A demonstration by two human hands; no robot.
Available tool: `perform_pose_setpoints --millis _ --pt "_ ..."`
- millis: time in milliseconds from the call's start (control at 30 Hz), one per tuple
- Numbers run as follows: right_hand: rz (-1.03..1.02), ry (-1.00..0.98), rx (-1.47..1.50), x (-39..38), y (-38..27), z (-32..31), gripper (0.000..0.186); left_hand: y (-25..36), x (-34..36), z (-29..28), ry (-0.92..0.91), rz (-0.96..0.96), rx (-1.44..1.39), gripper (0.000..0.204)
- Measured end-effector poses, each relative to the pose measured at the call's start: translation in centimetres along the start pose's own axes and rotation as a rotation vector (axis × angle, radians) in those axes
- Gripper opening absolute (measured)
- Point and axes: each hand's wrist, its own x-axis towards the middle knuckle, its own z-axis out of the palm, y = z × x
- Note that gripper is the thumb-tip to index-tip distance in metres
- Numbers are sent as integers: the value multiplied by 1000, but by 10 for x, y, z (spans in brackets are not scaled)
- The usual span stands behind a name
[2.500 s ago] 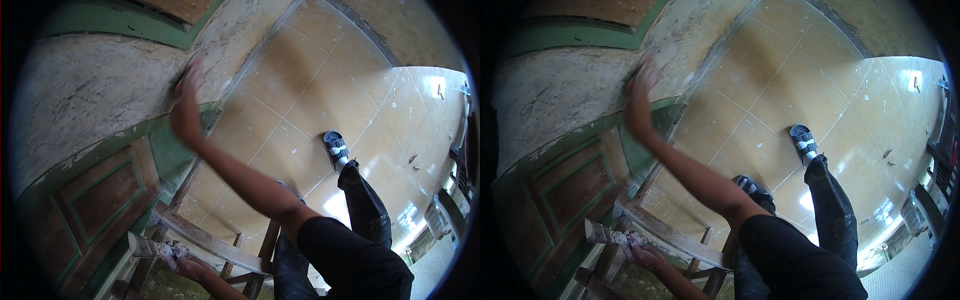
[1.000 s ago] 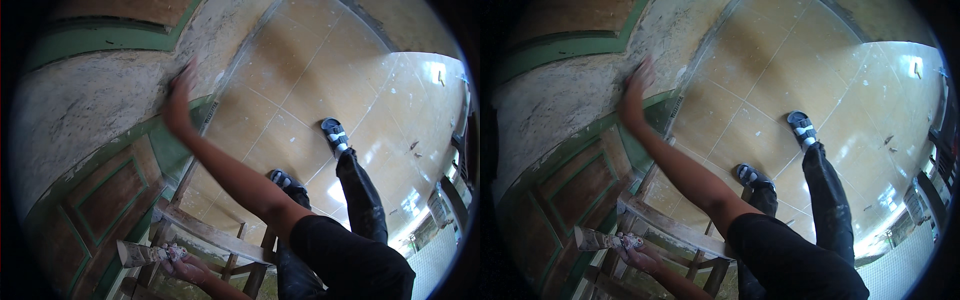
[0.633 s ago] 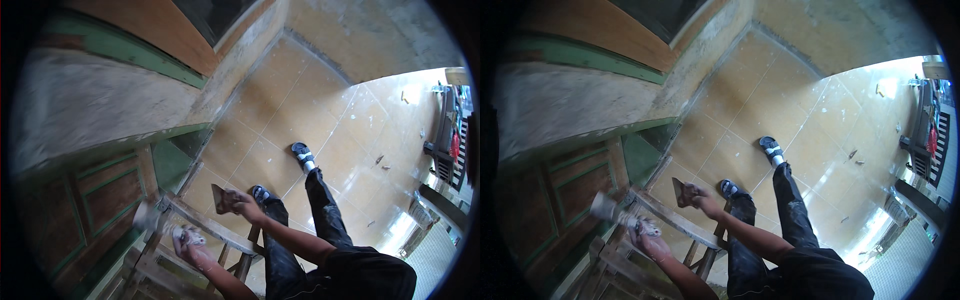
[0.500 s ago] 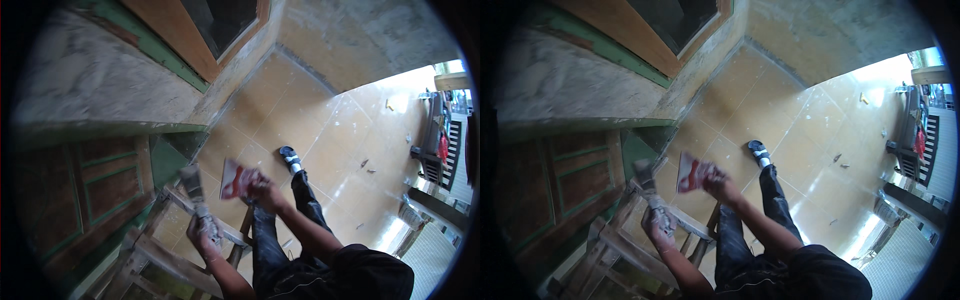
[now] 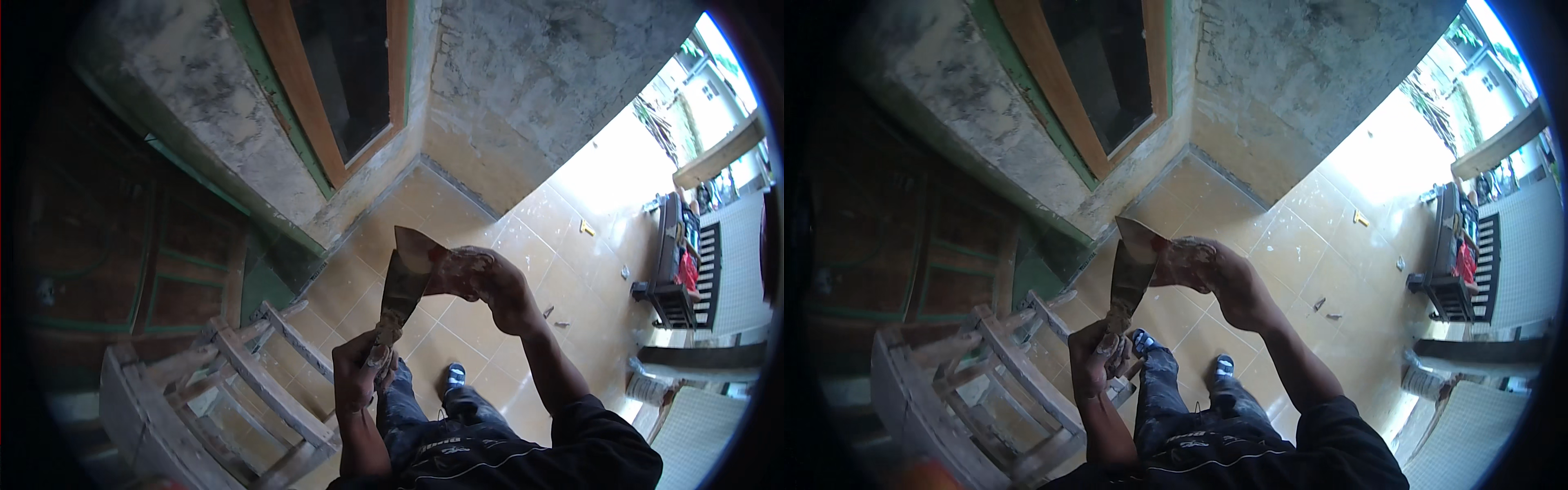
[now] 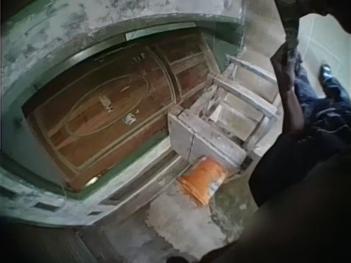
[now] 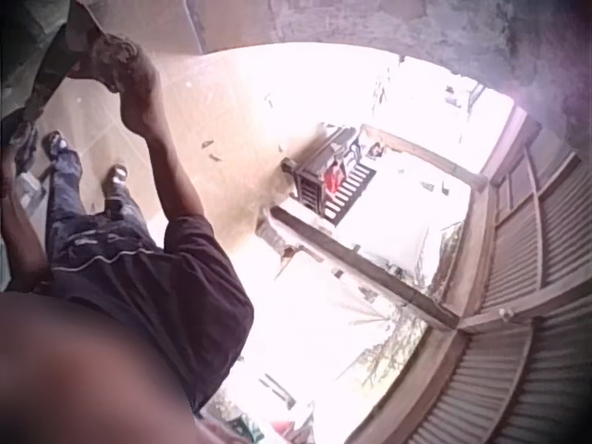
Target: The person applies putty mixture to a wall surface and smooths it with a spatula.
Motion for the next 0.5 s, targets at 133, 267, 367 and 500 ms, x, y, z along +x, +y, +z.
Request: perform_pose_setpoints --millis 133,267,367,500 --pt "-53 -3 -154 -56 -35 -6 25 24 -32 48 -28 94 -95 29" --pt "-180 119 460 -99 -50 -38 18 30 -80 83 -71 261 -78 26" --pt "-264 181 437 -121 -77 -61 18 26 -129 109 -102 123 55 24" --pt "-330 130 291 -161 -112 -65 20 19 -170 144 -33 81 190 41"
